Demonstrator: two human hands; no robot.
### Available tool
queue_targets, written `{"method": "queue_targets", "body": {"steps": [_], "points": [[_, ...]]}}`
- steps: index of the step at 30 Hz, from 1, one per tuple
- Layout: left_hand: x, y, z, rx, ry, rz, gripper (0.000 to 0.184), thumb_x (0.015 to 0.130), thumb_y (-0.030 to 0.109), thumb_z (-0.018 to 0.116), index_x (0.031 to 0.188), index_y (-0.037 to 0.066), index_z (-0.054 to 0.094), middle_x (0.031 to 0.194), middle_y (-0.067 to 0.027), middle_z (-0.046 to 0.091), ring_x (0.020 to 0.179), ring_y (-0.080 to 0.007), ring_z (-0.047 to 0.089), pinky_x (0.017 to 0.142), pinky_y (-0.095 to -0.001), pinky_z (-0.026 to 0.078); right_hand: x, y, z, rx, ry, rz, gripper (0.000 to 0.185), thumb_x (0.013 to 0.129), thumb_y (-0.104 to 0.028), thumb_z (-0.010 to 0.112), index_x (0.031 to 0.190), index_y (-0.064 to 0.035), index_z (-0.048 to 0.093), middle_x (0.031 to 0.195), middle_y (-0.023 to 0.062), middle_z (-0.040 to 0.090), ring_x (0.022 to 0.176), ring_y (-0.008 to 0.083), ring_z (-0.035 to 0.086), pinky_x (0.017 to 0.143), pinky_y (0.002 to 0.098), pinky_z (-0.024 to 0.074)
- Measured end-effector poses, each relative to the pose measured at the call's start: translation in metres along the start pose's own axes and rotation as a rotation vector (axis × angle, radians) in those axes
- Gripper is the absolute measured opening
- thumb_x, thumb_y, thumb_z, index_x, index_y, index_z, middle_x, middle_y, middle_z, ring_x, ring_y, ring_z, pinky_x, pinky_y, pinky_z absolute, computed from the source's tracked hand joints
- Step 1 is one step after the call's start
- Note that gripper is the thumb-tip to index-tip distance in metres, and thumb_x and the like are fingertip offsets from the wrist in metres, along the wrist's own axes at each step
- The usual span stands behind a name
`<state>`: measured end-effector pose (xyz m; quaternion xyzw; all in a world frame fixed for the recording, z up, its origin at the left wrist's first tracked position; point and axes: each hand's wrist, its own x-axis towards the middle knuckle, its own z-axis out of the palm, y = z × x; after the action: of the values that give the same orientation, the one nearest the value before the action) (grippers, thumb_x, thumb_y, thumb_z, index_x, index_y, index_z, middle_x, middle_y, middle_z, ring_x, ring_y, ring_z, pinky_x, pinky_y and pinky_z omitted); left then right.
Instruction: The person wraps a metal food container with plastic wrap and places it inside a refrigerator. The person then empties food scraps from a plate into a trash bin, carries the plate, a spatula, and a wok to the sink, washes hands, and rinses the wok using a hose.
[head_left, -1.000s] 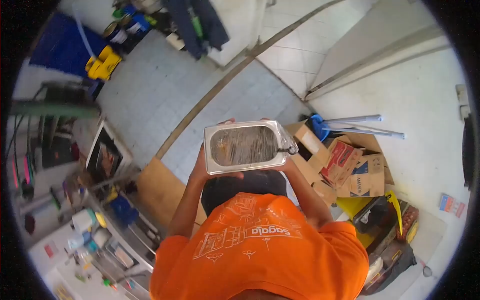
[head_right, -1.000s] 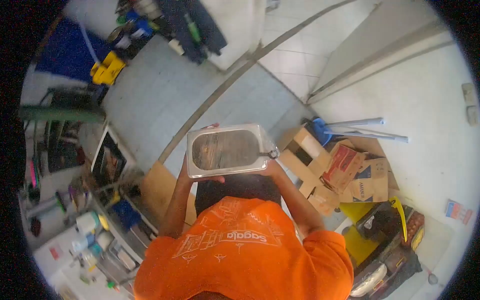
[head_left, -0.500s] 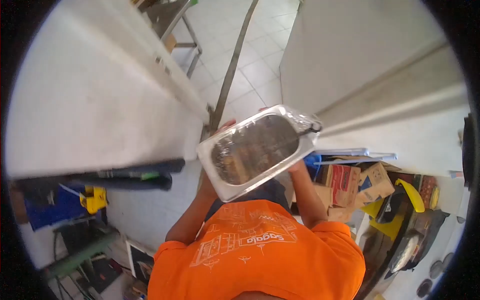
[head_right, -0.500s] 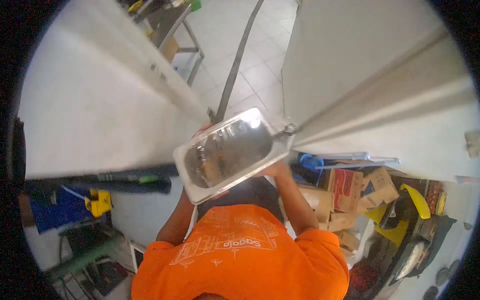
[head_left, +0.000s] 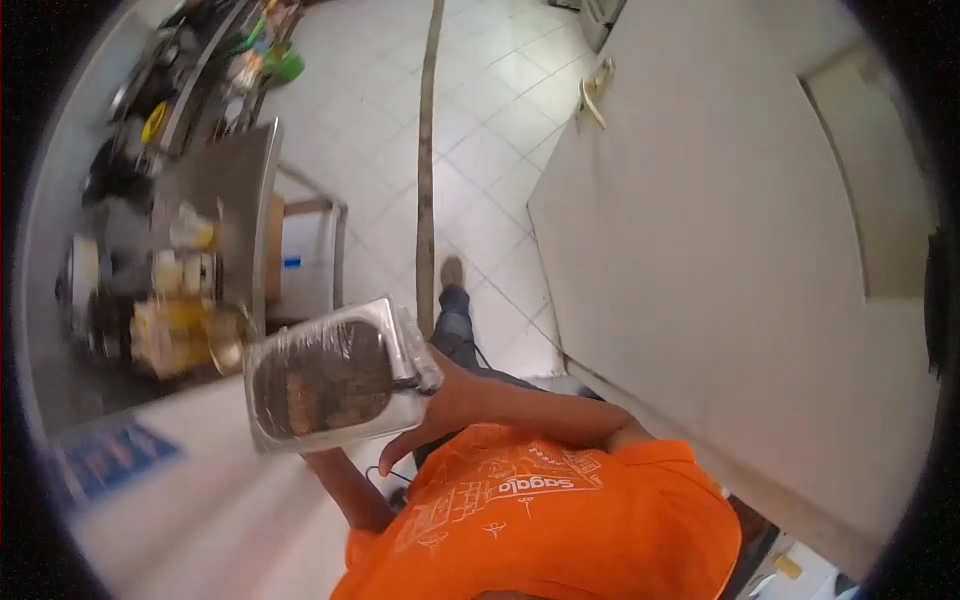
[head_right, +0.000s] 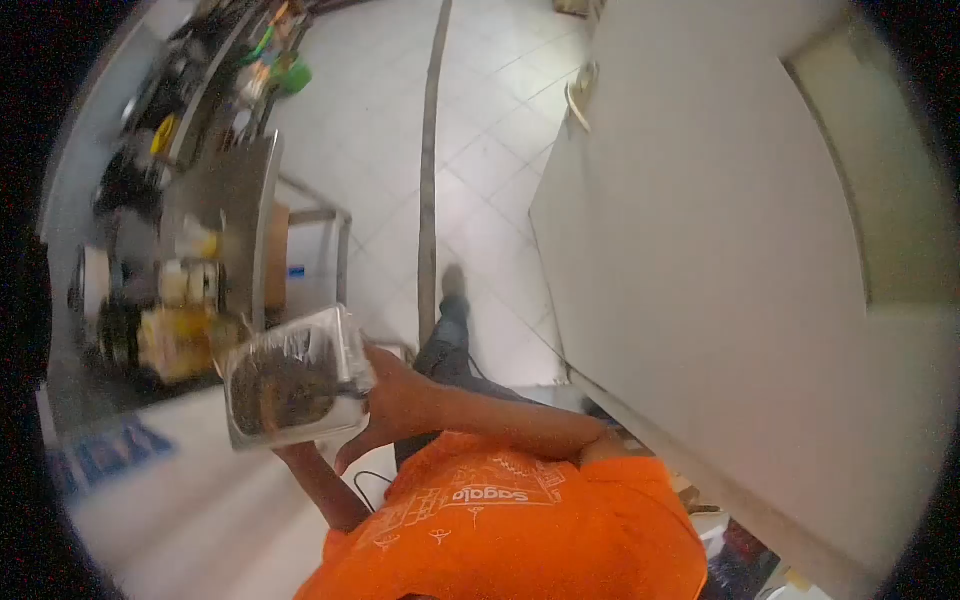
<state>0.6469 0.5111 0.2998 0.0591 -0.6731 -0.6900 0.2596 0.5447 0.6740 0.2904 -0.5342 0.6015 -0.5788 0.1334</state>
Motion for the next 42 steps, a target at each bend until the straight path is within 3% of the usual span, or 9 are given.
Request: {"method": "queue_targets", "body": {"steps": [7,14,17,19,24,27,28,35,42], "points": [[0.195,-0.015,0.059,0.037,-0.358,-0.113,0.133,0.040,0.049,0.095,0.143,0.001,0.026,0.141,-0.0164,0.037,0.130,-0.0285,0.039,0.106,-0.0417,0.033,0.133,0.090,-0.172,-0.049,0.607,0.292,0.081,0.047,-0.036,0.095,0.110,0.0010,0.060,0.095,0.0060,0.067,0.084,0.0178,0.064,0.080,0.0279,0.0522],[0.444,-0.091,0.144,-0.162,-0.351,-0.010,0.134,0.040,0.050,0.094,0.143,0.000,0.024,0.141,-0.0168,0.036,0.131,-0.0290,0.037,0.107,-0.0421,0.031,0.156,0.200,-0.275,0.086,0.438,0.447,0.103,0.046,-0.040,0.095,0.130,-0.0022,0.048,0.127,0.0100,0.056,0.117,0.0194,0.052,0.099,0.0343,0.0422],[0.498,-0.124,0.191,-0.107,-0.596,-0.097,0.135,0.040,0.051,0.094,0.143,0.000,0.024,0.142,-0.0170,0.035,0.131,-0.0293,0.037,0.108,-0.0423,0.031,0.167,0.279,-0.333,-1.107,0.646,0.148,0.101,0.052,-0.033,0.093,0.134,-0.0019,0.044,0.130,0.0100,0.054,0.119,0.0223,0.051,0.102,0.0371,0.0419],[0.549,-0.136,0.223,-0.028,-0.742,-0.059,0.146,0.036,0.054,0.094,0.146,0.000,0.015,0.145,-0.0189,0.030,0.136,-0.0314,0.031,0.111,-0.0440,0.027,0.177,0.313,-0.403,0.503,0.838,0.263,0.101,0.060,-0.036,0.088,0.140,-0.0044,0.036,0.134,0.0109,0.051,0.123,0.0231,0.048,0.110,0.0406,0.0357],[0.757,-0.181,0.285,-0.156,-0.550,0.150,0.155,0.031,0.057,0.093,0.148,0.001,0.008,0.146,-0.0194,0.028,0.138,-0.0335,0.028,0.113,-0.0454,0.023,0.308,0.319,-0.536,-0.013,0.120,0.778,0.124,0.055,-0.043,0.091,0.149,-0.0066,0.018,0.144,0.0124,0.039,0.127,0.0272,0.041,0.111,0.0395,0.0289],[0.832,-0.190,0.322,-0.147,-0.630,0.228,0.160,0.029,0.062,0.090,0.149,0.002,0.003,0.148,-0.0196,0.026,0.139,-0.0343,0.025,0.115,-0.0473,0.020,0.412,0.347,-0.580,-0.211,1.259,0.117,0.116,0.046,-0.038,0.095,0.140,-0.0022,0.036,0.136,0.0126,0.045,0.119,0.0243,0.048,0.108,0.0353,0.0332],[0.854,-0.194,0.332,-0.091,-0.741,0.262,0.163,0.027,0.065,0.089,0.149,0.003,0.001,0.149,-0.0198,0.024,0.140,-0.0346,0.024,0.115,-0.0489,0.018,0.398,0.347,-0.638,0.606,0.780,-0.106,0.115,0.049,-0.030,0.095,0.142,-0.0011,0.033,0.128,0.0094,0.052,0.117,0.0198,0.050,0.101,0.0362,0.0417],[1.054,-0.270,0.436,-0.333,-0.797,-0.137,0.132,0.049,0.057,0.087,0.149,0.008,0.016,0.147,-0.0151,0.035,0.132,-0.0292,0.039,0.106,-0.0464,0.040,0.481,0.452,-0.764,-0.636,0.983,0.254,0.121,0.055,-0.023,0.093,0.147,-0.0042,0.018,0.140,0.0112,0.041,0.122,0.0222,0.047,0.100,0.0346,0.0423],[1.186,-0.349,0.539,-0.041,-1.137,-0.238,0.103,0.053,0.032,0.094,0.134,-0.001,0.039,0.128,-0.0117,0.051,0.120,-0.0237,0.048,0.104,-0.0382,0.041,0.481,0.555,-0.963,0.158,1.110,0.413,0.102,0.049,-0.008,0.093,0.136,-0.0037,0.040,0.121,0.0095,0.059,0.109,0.0180,0.058,0.093,0.0329,0.0503]]}}
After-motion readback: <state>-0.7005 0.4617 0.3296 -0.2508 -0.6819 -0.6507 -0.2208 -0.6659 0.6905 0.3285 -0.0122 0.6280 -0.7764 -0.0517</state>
